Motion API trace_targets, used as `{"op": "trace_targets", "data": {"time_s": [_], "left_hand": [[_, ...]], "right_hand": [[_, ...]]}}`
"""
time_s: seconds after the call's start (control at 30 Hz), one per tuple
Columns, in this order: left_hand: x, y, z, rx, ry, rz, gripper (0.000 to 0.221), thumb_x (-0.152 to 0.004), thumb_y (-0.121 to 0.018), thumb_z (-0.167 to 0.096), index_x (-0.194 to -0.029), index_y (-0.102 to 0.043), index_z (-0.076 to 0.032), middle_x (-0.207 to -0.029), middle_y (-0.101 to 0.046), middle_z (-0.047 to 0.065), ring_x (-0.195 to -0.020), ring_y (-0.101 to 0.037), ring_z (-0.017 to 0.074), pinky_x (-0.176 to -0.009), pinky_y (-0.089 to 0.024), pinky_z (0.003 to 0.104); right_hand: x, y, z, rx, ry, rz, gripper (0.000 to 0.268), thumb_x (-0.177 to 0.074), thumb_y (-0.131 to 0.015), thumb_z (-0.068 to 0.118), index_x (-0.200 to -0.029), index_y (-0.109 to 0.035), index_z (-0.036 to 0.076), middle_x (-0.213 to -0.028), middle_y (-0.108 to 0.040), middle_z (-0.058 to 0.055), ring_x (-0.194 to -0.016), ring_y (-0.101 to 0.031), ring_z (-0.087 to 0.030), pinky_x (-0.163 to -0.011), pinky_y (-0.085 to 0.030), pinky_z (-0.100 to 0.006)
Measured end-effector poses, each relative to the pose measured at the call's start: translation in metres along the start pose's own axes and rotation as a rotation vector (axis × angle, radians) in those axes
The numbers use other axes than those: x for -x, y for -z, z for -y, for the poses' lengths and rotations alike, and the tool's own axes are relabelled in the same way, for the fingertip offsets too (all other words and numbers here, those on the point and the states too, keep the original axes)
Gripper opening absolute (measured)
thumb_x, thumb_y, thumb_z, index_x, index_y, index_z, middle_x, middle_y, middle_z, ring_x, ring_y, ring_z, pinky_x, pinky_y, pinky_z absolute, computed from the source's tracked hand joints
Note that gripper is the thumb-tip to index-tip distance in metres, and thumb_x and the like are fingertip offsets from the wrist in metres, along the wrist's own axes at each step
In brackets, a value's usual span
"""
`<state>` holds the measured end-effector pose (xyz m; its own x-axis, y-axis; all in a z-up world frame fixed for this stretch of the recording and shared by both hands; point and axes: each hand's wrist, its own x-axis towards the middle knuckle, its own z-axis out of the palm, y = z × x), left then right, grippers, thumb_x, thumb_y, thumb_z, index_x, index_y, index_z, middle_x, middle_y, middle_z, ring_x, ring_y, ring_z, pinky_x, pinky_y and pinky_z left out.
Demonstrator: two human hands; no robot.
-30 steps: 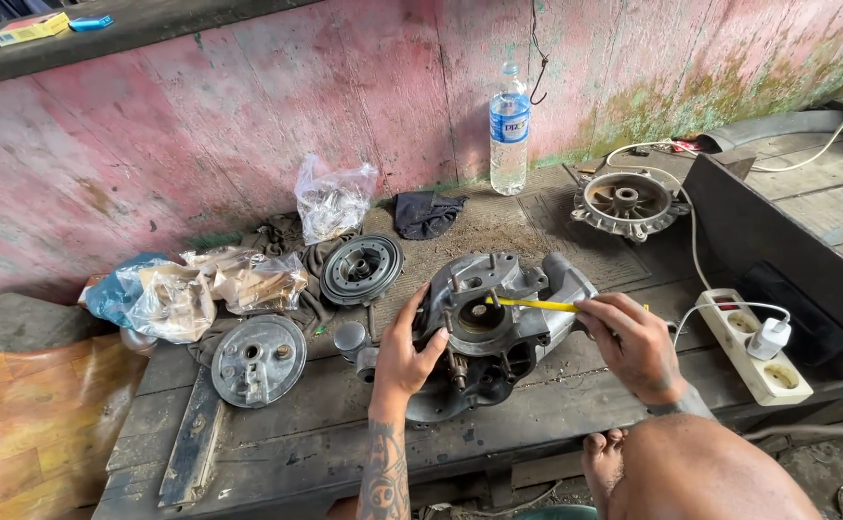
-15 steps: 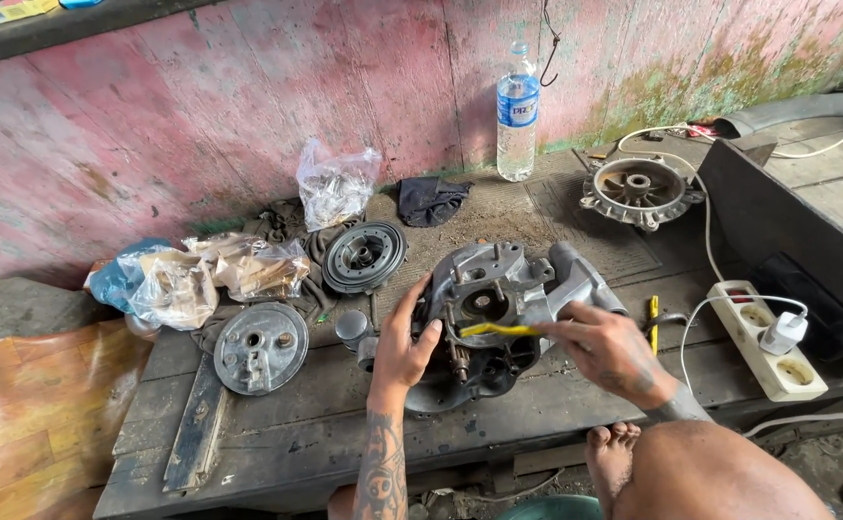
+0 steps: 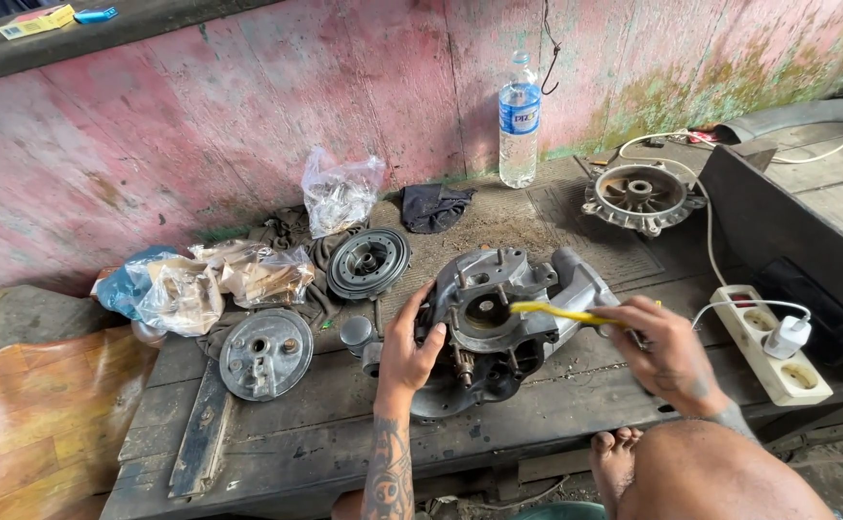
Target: Using a handheld rotary tool to grind and clean the interior of a motorcycle engine casing, followed by brushing away the metal shavings.
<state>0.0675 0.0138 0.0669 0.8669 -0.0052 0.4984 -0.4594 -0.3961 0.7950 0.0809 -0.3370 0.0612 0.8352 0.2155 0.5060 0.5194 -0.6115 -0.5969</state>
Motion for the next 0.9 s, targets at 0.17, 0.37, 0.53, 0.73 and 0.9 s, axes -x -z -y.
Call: {"op": "trace_targets", "data": {"time_s": [0.17,0.37,0.53,0.73,0.9], "left_hand": [[0.000,0.001,-0.011,-0.002,0.019,-0.001,0.067,-0.084,-0.060,-0.038,-0.142,-0.058,-0.004,-0.128,-0.069,0.024,-0.117,-0.068,0.0384,-0.098,-0.052,0.047],[-0.001,-0.003,-0.015,0.011,0.056,-0.016,0.070,-0.081,-0.058,-0.038,-0.140,-0.056,-0.001,-0.133,-0.068,0.021,-0.118,-0.068,0.0358,-0.098,-0.052,0.044],[0.002,-0.002,-0.004,-0.033,0.041,0.008,0.070,-0.091,-0.057,-0.049,-0.149,-0.054,-0.010,-0.133,-0.063,0.029,-0.123,-0.060,0.0509,-0.100,-0.050,0.063],[0.000,-0.002,-0.001,-0.066,0.076,0.031,0.070,-0.092,-0.056,-0.050,-0.151,-0.051,-0.013,-0.137,-0.060,0.029,-0.126,-0.055,0.0529,-0.101,-0.048,0.069],[0.000,-0.002,0.003,-0.048,0.087,0.023,0.071,-0.089,-0.057,-0.049,-0.150,-0.052,-0.015,-0.137,-0.062,0.026,-0.125,-0.058,0.0497,-0.101,-0.050,0.066]], "right_hand": [[-0.012,0.025,-0.007,0.176,-0.186,0.132,0.031,-0.083,-0.069,0.004,-0.108,-0.081,0.016,-0.088,-0.076,-0.006,-0.068,-0.069,-0.024,-0.060,-0.053,-0.036],[-0.055,0.078,0.022,0.078,-0.237,-0.117,0.026,-0.094,-0.069,0.010,-0.116,-0.074,-0.002,-0.085,-0.062,-0.016,-0.063,-0.051,-0.023,-0.054,-0.039,-0.035],[-0.128,0.046,0.039,0.322,0.210,0.243,0.035,-0.093,-0.061,0.052,-0.105,-0.079,0.026,-0.088,-0.077,-0.004,-0.092,-0.071,-0.029,-0.086,-0.047,-0.044],[-0.171,0.060,0.052,0.743,0.215,0.250,0.028,-0.097,-0.061,0.055,-0.105,-0.079,0.035,-0.074,-0.071,0.005,-0.090,-0.065,-0.022,-0.103,-0.036,-0.053],[-0.184,0.064,-0.033,0.856,0.247,0.110,0.027,-0.087,-0.066,0.056,-0.105,-0.074,0.037,-0.086,-0.068,0.005,-0.096,-0.062,-0.020,-0.098,-0.036,-0.048]]}}
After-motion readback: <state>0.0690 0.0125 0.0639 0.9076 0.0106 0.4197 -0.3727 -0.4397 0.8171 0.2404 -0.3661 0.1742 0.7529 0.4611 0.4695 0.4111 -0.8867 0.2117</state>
